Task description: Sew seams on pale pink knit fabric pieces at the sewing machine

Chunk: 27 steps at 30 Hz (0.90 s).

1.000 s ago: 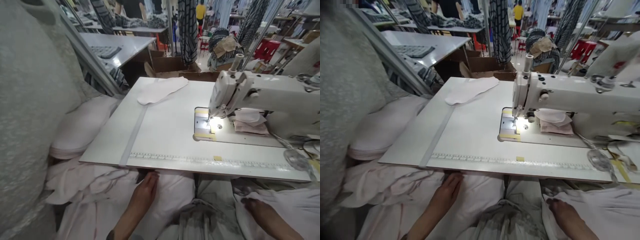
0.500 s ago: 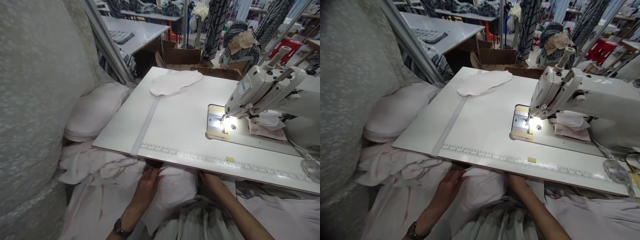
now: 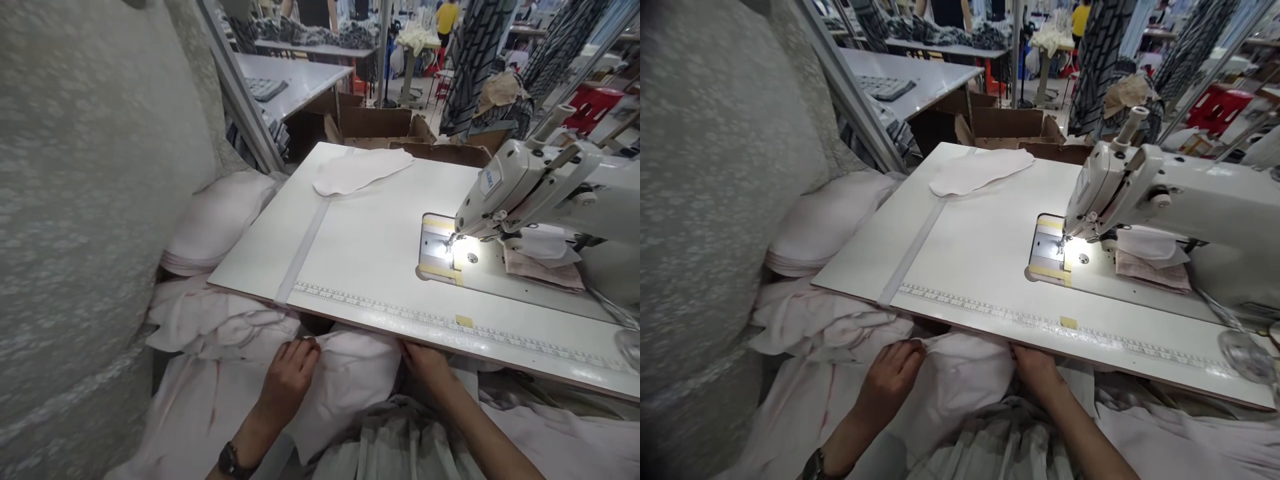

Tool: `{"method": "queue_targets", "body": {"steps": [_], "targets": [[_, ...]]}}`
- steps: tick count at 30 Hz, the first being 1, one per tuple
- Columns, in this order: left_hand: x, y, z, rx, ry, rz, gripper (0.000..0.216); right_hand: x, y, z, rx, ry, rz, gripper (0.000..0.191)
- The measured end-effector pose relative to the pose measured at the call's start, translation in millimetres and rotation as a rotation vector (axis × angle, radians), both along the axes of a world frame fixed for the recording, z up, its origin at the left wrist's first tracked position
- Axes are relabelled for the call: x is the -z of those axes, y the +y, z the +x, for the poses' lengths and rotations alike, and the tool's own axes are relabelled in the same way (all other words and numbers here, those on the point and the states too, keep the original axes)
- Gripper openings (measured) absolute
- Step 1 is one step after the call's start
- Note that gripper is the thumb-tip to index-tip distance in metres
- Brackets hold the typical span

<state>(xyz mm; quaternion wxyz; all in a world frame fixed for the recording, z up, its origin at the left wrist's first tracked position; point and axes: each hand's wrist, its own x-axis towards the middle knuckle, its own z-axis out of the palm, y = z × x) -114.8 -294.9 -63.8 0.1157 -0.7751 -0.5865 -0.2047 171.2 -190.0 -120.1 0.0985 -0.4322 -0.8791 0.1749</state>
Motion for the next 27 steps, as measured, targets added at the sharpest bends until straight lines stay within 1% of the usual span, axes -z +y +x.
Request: {"method": "queue_targets", "body": {"steps": [2,5,7,10,12,14,16,17,19,22,24,27], "targets": [[5.8,0,-1,-0.027,-0.004,0.012,0.018,-5.7,-10,9,-0.008,-0.047,0.037,0.031],[13.0,2,5,0.040,-0.019,-0.024,0.024,-16.0,-25,6,-0.051,-0.082,0.060,0.021],[15.9,3,9,0.100,-0.026,-0.061,0.028,-23.4,-31,-11,-0.096,-0.057,0.065,0.022],[20.7,-2,11,0.148,-0.035,-0.105,0.030,-32.0,-30,-45,-0.181,0.026,0.067,0.035],[26.2,-7,10,0.149,-0.039,-0.140,0.026,-34.9,-24,-62,-0.227,0.076,0.067,0.030],[33.3,-15,6,0.124,-0.045,-0.193,0.017,-36.6,-18,-68,-0.240,0.108,0.081,0.021],[40.4,-24,-2,0.067,-0.050,-0.262,0.010,-38.6,-16,-66,-0.224,0.128,0.112,0.013],[43.1,-29,-8,0.026,-0.054,-0.296,0.011,-40.1,-17,-64,-0.211,0.137,0.131,0.011],[45.9,-42,-22,-0.064,-0.065,-0.353,0.017,-43.9,-21,-58,-0.197,0.157,0.161,0.014],[41.5,-63,-47,-0.146,-0.113,-0.410,0.023,-48.5,-28,-53,-0.218,0.197,0.177,0.019],[33.7,-75,-60,-0.144,-0.162,-0.434,0.024,-47.9,-31,-53,-0.265,0.246,0.189,0.025],[19.3,-84,-72,-0.109,-0.230,-0.454,0.024,-41.2,-33,-54,-0.396,0.314,0.191,0.034]]}}
